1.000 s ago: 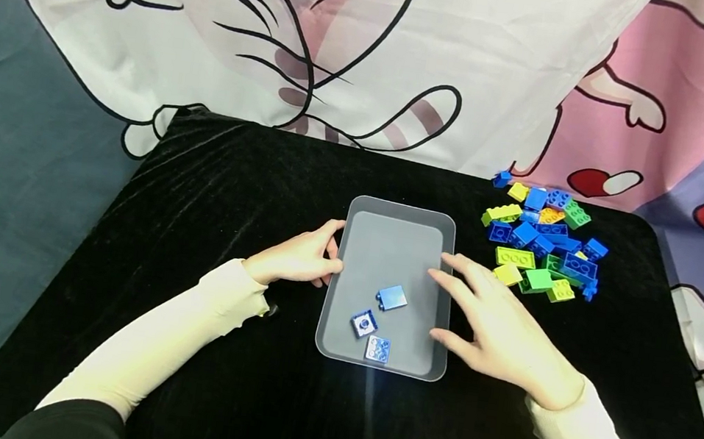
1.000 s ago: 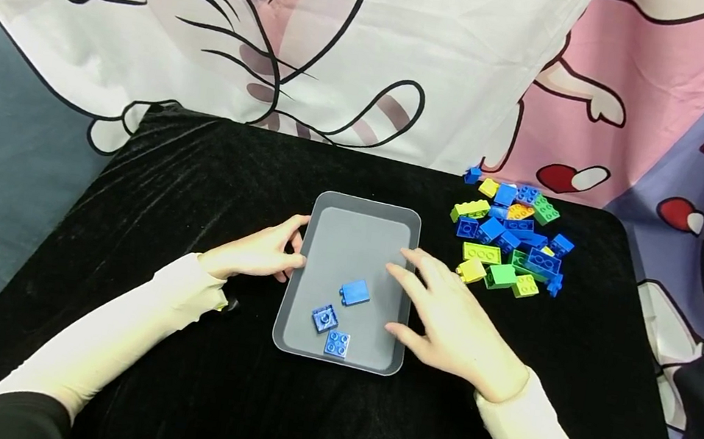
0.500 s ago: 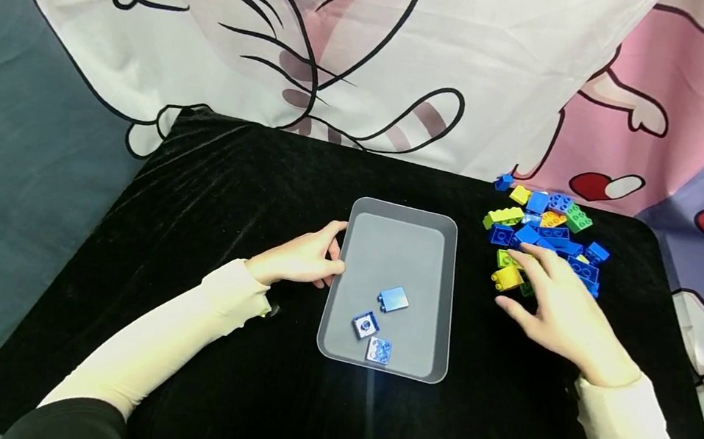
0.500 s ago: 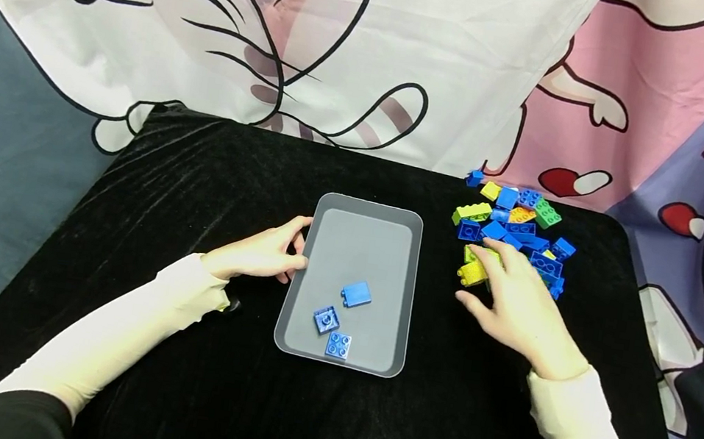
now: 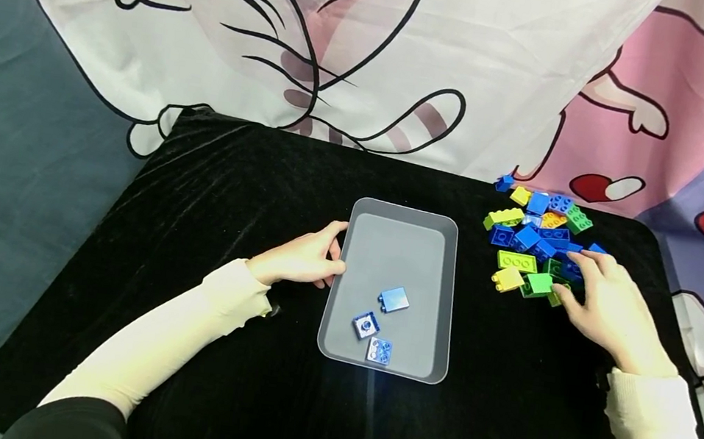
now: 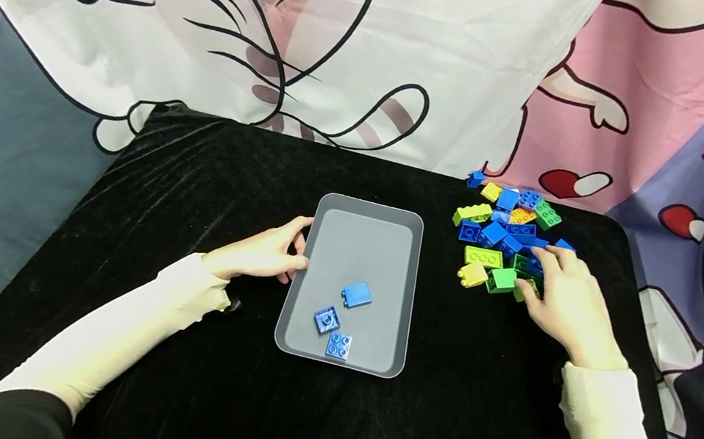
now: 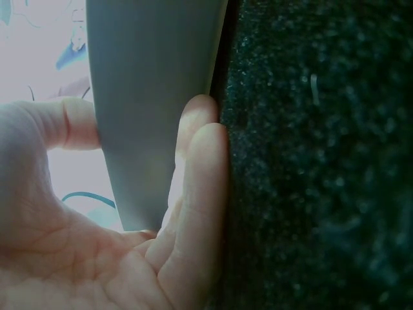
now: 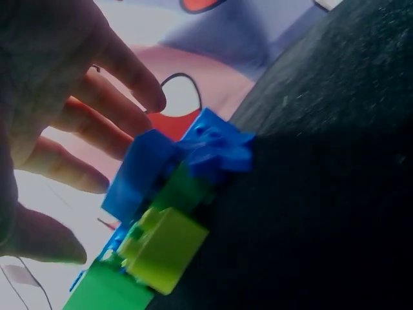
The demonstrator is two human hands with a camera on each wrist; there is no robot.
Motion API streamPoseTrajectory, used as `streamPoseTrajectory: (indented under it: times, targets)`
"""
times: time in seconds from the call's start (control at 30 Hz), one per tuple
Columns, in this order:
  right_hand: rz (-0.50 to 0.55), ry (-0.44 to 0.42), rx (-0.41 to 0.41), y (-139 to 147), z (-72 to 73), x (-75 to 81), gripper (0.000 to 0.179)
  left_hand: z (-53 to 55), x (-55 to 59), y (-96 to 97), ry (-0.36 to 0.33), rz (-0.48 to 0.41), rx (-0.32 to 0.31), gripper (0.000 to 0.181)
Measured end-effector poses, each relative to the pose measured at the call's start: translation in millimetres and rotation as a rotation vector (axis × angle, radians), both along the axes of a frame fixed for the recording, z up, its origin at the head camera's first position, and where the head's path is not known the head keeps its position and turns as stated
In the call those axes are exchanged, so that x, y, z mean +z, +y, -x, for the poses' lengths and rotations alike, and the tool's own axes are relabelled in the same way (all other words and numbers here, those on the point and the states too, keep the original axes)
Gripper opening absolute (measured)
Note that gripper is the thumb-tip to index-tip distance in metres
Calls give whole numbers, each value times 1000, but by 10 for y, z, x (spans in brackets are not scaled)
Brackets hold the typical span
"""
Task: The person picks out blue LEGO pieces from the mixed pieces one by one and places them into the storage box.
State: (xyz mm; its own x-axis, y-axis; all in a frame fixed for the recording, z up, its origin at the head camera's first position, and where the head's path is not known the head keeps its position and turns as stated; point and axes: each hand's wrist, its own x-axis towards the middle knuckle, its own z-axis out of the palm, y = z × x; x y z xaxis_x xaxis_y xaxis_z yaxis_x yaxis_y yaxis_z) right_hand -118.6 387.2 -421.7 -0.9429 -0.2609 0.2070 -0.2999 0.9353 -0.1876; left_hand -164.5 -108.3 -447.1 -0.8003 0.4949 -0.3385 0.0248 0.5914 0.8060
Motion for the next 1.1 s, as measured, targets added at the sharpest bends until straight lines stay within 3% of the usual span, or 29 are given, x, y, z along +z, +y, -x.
streamPoseTrajectory:
  times: [0.37, 0.6, 0.8, 1.1]
  targets:
    - [23, 74, -45, 104, 12, -99, 47, -5, -2, -1, 11, -14, 1, 84]
    - [58, 120, -69, 62, 23, -69, 47, -11, 4, -3, 6, -19, 4, 83]
    - [99, 165, -35, -168, -14, 24, 48, -11, 18, 5, 8, -7, 4, 83]
    - [140, 169, 112, -788, -160, 138, 51, -7, 6, -3, 9, -9, 1, 83]
